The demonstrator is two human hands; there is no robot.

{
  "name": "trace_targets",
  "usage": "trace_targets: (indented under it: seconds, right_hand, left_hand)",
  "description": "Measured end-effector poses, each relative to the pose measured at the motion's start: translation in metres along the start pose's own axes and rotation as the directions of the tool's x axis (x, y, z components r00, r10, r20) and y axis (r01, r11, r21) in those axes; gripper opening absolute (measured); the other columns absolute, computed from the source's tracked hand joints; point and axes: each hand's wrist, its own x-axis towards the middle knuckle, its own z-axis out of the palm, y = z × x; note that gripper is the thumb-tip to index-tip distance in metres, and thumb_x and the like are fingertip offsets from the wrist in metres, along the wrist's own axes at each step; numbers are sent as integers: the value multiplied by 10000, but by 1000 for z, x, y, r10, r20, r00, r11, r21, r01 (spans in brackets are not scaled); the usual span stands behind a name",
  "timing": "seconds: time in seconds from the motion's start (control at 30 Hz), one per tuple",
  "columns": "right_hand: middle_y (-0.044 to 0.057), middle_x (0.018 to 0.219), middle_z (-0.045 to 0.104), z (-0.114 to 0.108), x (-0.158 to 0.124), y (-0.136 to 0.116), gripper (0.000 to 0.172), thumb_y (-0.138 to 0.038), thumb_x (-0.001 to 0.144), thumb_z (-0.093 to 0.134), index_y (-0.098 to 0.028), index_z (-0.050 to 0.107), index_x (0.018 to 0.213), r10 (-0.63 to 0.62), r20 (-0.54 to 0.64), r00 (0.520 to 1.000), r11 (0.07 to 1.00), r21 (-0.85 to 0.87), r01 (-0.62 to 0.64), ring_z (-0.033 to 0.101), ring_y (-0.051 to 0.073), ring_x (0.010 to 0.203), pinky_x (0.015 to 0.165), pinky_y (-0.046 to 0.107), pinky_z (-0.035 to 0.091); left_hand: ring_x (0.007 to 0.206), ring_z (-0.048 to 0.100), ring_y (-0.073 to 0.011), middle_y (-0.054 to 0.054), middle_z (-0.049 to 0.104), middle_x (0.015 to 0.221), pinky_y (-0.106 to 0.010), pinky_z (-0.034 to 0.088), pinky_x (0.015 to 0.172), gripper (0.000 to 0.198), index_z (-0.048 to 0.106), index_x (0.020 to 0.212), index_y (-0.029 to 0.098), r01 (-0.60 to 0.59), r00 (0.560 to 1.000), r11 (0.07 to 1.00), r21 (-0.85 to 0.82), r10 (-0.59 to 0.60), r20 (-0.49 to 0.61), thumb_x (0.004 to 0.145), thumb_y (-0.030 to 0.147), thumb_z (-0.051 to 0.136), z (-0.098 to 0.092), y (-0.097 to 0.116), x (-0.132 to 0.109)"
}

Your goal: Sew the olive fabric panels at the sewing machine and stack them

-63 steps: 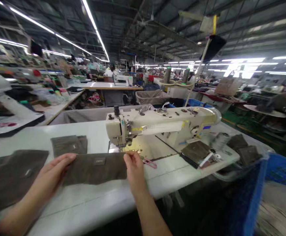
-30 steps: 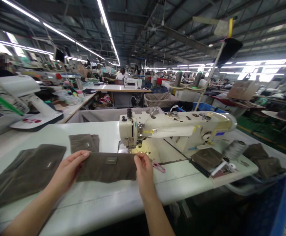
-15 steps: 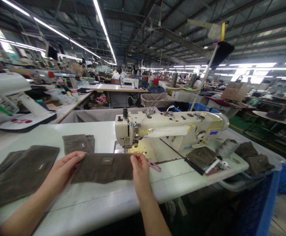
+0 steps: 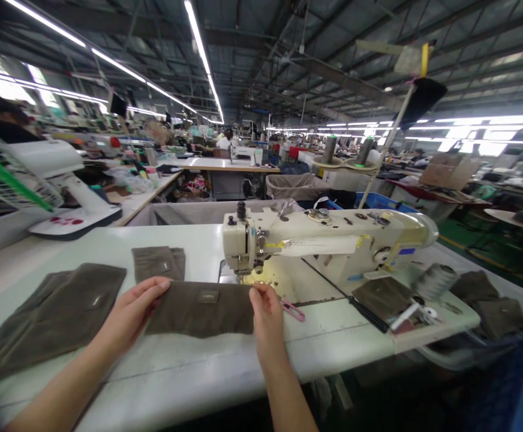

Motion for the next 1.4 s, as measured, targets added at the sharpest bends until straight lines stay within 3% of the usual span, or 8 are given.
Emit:
trace_targets:
  seconds: [0.23,0.47,0.57,0.67,0.87,1.0,1.17,1.4]
  right_hand:
    - [30,946,740,-1,-7,-5,393,-529,773,786,-222,734,1015,75,165,983,997,-45,-69,673,224,848,720,307,510]
    - [75,887,775,4,-11,-7,402,-490,622,898,-190,790,867,103,282,954,980,-191,-49,685,276,867,805,374,520]
    - [62,890,769,4,-13,-5,401,-529,671,854,-199,765,880,89,221,971,982,-181,-49,681,270,879,818,376,520]
    - [59,895,762,7,-18,-3,416,-552,700,825,-198,747,904,87,165,982,985,-158,-61,681,262,867,799,368,531]
    - [75,896,758,18,-36,6,437,-567,698,842,-202,744,918,103,269,958,976,-212,-46,709,263,834,723,355,577]
    - [54,805,727,16,-42,15,487,-611,694,837,-210,738,951,83,252,964,983,-181,-37,681,222,661,513,312,554]
    - [37,740,706,7,-39,23,499,-615,668,857,-205,736,925,77,229,970,984,-177,-37,672,210,621,531,325,571]
    - [31,677,701,5,-37,13,512,-625,664,853,-190,738,908,85,240,967,981,-193,-38,680,218,619,560,335,572]
  left_hand:
    - [583,577,-132,25,657,628,-207,439,552,435,676,739,195,-1,1000,999,-48,2,31,621,573,855,2,0,-4]
    - [574,611,-151,-24,687,643,-235,475,552,374,708,720,178,100,990,987,-125,-87,107,667,525,839,-2,5,-7]
    - [836,714,-249,-124,766,894,-340,575,776,520,768,865,163,170,963,949,-264,-102,250,738,666,738,-1,1,-19]
    - [1157,663,-314,-143,719,1249,-403,549,959,576,744,1120,203,161,939,917,-366,-28,343,773,663,734,10,-15,-40]
    - [1247,625,-323,-105,663,1381,-419,520,1032,614,607,1306,243,-78,996,978,-195,86,33,755,426,808,33,-27,-62]
    - [1185,667,-307,-115,704,1310,-426,529,1020,592,576,1357,190,-252,963,967,35,254,-90,797,355,670,18,5,-31]
    - [1109,697,-281,-91,745,1200,-422,540,993,562,566,1377,197,-231,940,941,246,281,-192,825,215,668,-15,38,36]
    - [1208,616,-285,-110,624,1344,-539,505,1030,368,622,1274,175,-96,910,846,525,288,-298,948,338,678,-34,22,75]
